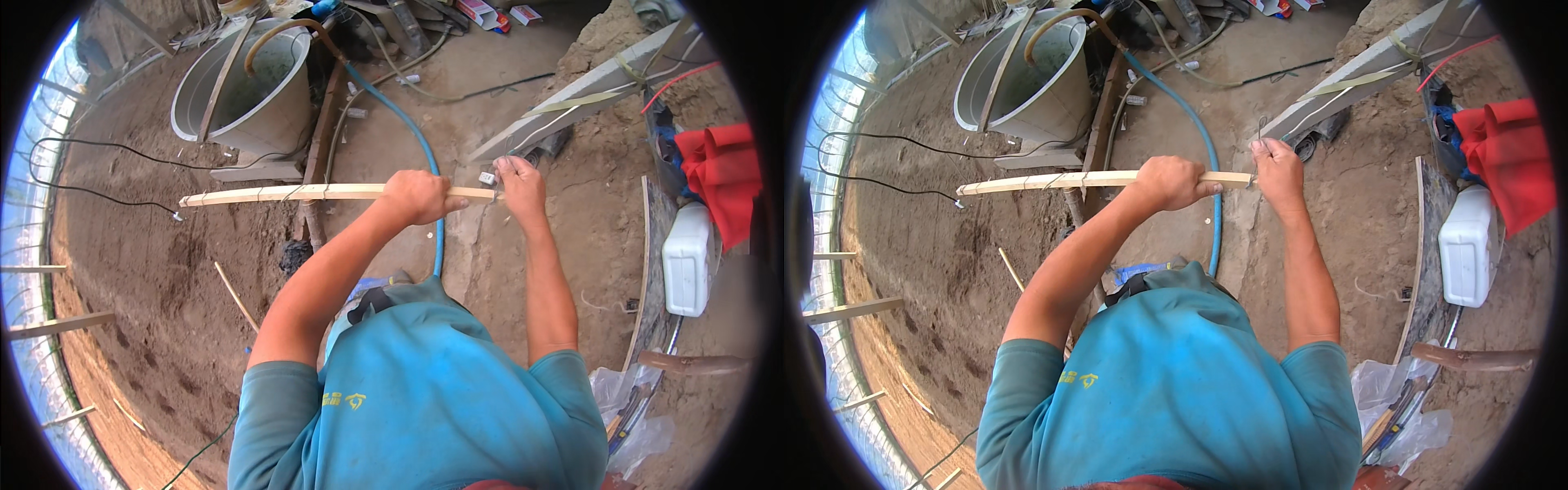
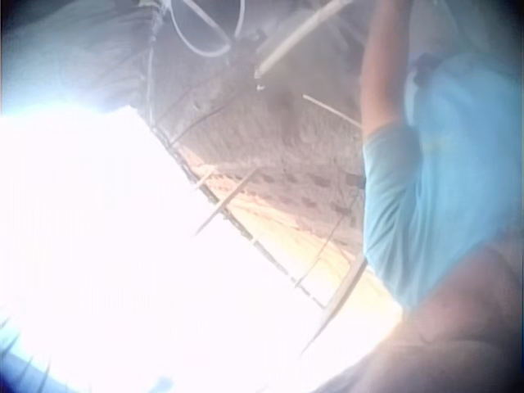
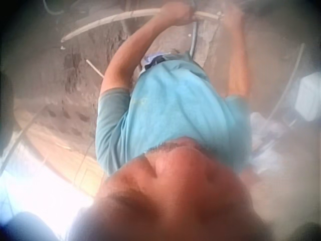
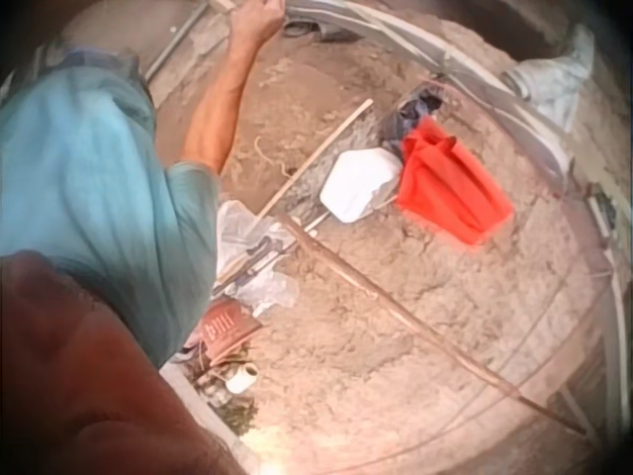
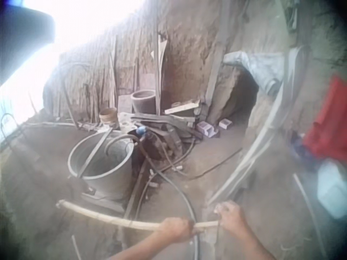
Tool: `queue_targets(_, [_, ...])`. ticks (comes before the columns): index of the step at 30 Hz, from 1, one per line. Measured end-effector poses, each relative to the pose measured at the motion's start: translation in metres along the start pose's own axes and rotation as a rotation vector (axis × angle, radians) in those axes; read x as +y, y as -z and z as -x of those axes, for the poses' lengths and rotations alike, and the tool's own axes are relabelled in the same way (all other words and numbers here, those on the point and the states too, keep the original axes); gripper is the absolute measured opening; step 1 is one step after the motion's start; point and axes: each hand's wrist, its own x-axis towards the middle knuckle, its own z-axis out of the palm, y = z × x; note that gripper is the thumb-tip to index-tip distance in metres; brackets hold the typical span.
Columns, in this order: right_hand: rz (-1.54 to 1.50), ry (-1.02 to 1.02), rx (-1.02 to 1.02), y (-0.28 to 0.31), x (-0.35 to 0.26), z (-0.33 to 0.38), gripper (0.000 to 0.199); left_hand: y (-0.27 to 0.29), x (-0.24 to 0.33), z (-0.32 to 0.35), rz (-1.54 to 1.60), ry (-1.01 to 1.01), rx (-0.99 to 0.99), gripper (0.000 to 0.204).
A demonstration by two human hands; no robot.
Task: The person assembles a wooden structure by wrapping wire around two wooden sticks and securing it with pliers. They repeatedly twist and tighten the wire at multiple points along the sticks.
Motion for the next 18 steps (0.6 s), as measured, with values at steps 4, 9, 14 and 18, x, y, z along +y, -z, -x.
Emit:
queue_targets(4, [-0.094,-0.177,0.036,-0.006,-0.005,0.004,0.034,0.0,0.001,0.002,0.003,-0.001,0.01,0.066])
queue_targets(9, [-0.094,-0.308,-0.064,-0.008,-0.009,-0.016,0.029,-0.016,-0.003,-0.001,0.032,-0.003,0.129,0.068])
queue_targets(14, [-0.144,-0.232,-0.174,-0.01,0.002,-0.021,0.023,-0.013,-0.016,0.003,0.06,0.005,0.107,0.069])
queue_targets(18, [-0.02,-0.208,-0.251,-0.004,0.005,-0.023,0.025,-0.013,-0.018,0.006,0.069,0.02,0.11,0.072])
